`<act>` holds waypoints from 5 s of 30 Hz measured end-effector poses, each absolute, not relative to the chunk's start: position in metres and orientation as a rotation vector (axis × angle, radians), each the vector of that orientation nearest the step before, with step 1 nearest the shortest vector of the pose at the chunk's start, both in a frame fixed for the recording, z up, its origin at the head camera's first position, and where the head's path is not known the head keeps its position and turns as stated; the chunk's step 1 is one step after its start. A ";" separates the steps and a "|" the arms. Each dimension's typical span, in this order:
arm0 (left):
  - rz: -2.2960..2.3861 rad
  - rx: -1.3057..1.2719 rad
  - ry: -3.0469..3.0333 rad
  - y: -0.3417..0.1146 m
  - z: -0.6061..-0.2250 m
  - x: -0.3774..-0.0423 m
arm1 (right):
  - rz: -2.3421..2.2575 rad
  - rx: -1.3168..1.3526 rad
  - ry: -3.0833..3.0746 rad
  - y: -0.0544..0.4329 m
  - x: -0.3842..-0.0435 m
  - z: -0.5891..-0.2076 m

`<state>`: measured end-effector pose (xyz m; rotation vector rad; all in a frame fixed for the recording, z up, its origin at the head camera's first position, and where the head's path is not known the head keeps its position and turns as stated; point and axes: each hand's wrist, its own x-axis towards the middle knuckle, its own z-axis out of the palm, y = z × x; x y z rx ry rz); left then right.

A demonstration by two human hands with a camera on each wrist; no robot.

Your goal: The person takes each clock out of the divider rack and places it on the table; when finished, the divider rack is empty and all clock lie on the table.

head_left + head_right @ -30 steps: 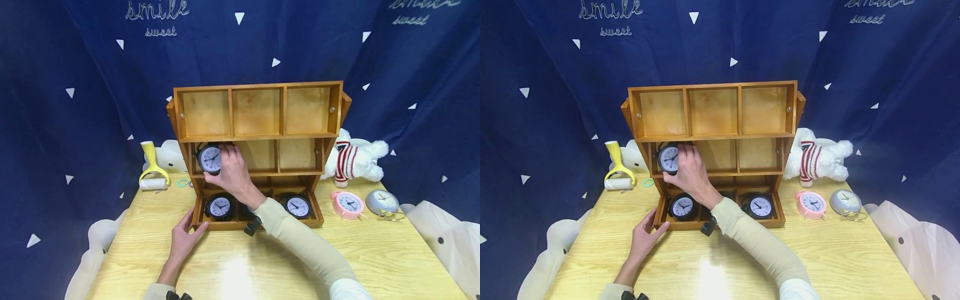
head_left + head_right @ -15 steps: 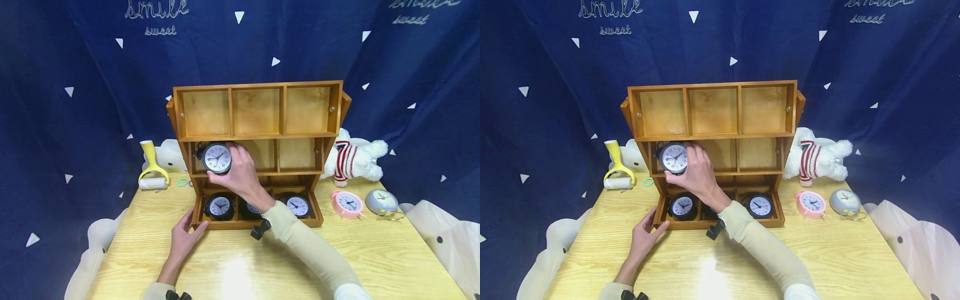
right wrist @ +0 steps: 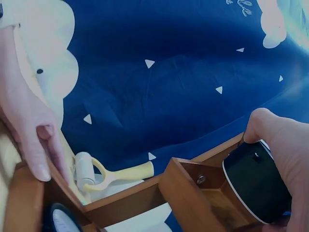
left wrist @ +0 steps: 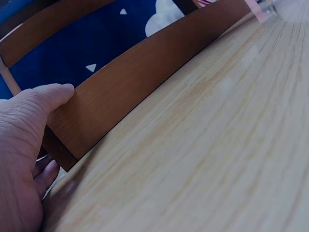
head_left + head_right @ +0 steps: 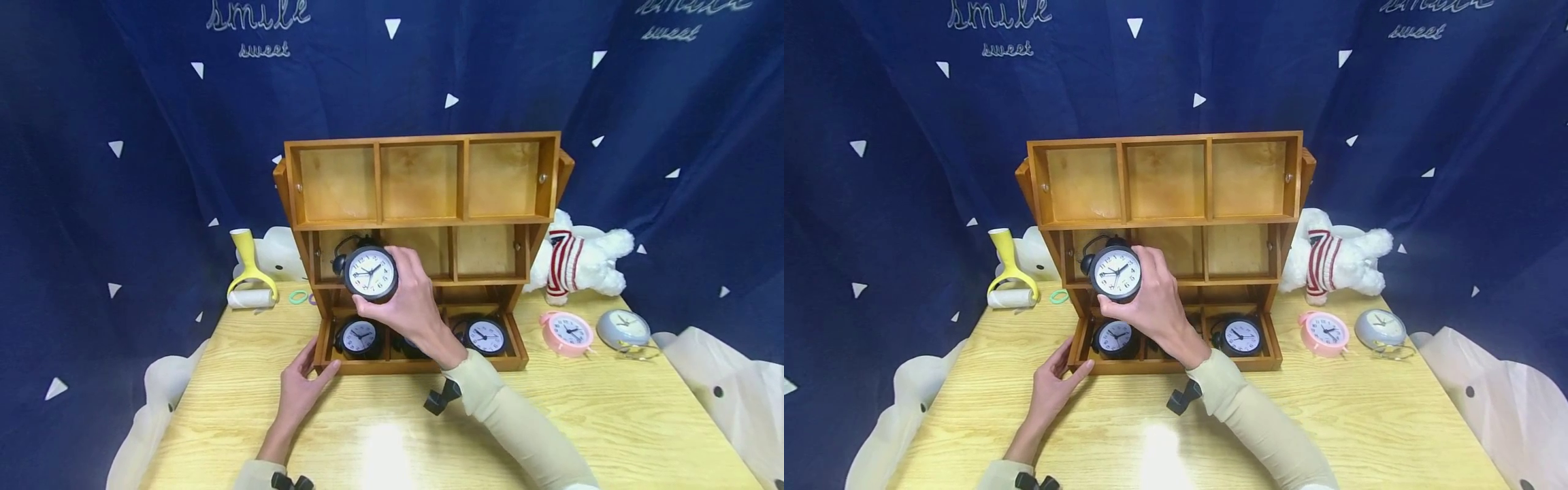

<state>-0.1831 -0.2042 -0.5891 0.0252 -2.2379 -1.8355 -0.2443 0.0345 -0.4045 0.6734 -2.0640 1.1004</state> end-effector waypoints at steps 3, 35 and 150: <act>-1.839 0.021 -2.243 -0.204 -0.589 -0.183 | 1.121 0.662 -2.057 0.043 -0.238 -0.411; -1.798 0.016 -2.256 -0.205 -0.592 -0.182 | 1.080 0.376 -2.023 0.160 -0.212 -0.425; -1.802 0.031 -2.275 -0.206 -0.590 -0.183 | 0.941 -0.562 -2.142 0.412 -0.093 -0.512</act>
